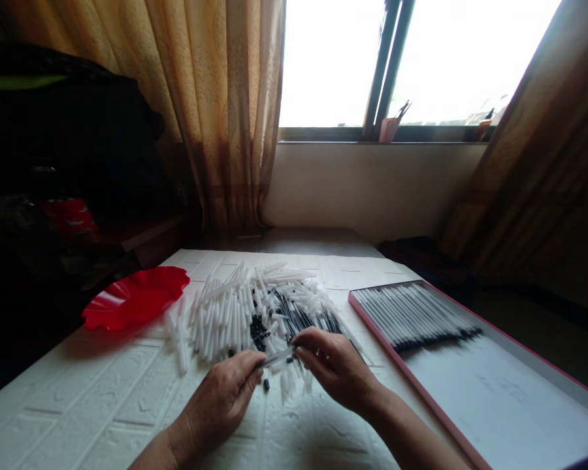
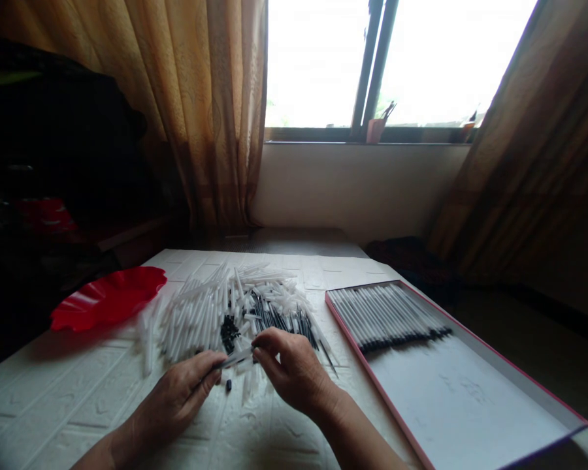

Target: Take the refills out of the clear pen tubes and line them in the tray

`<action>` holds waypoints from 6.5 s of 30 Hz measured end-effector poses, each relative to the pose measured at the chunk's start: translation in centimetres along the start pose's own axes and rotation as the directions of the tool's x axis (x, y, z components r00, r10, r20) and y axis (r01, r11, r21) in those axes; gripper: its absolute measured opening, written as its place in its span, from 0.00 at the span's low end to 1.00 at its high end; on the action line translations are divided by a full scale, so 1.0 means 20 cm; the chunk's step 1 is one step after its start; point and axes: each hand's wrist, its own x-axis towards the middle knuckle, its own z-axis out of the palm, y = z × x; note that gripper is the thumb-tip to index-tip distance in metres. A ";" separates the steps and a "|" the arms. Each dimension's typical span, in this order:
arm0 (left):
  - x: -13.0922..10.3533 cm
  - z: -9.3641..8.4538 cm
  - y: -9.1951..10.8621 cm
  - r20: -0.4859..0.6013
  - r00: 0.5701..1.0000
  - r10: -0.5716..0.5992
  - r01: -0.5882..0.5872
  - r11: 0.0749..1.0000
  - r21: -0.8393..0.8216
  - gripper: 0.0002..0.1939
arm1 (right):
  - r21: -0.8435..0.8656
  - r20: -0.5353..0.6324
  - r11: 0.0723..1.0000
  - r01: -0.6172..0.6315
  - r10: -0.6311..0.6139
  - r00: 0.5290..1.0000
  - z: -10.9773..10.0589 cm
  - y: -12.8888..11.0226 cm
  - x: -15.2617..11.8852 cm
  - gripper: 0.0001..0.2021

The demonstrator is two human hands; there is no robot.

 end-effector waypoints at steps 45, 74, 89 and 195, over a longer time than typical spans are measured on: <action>0.03 -0.03 0.02 0.042 0.976 -0.215 0.215 0.900 -0.380 0.10 | 0.091 0.079 0.970 -0.225 0.218 0.973 0.02 0.02 0.01 0.22; 0.10 -0.11 0.03 0.106 0.606 -0.788 0.320 0.120 -0.940 0.26 | 0.133 0.154 0.967 -0.219 0.198 0.968 0.16 -0.05 0.00 0.17; 0.09 -0.03 0.00 0.263 0.729 -0.632 0.589 0.383 -0.711 0.29 | -0.561 0.360 0.778 0.284 -0.080 0.930 0.26 -0.03 0.01 0.04; -0.02 0.03 0.05 0.332 0.930 -0.158 0.105 0.980 0.171 0.14 | -0.368 0.318 0.930 0.020 0.105 0.942 0.19 0.07 -0.04 0.09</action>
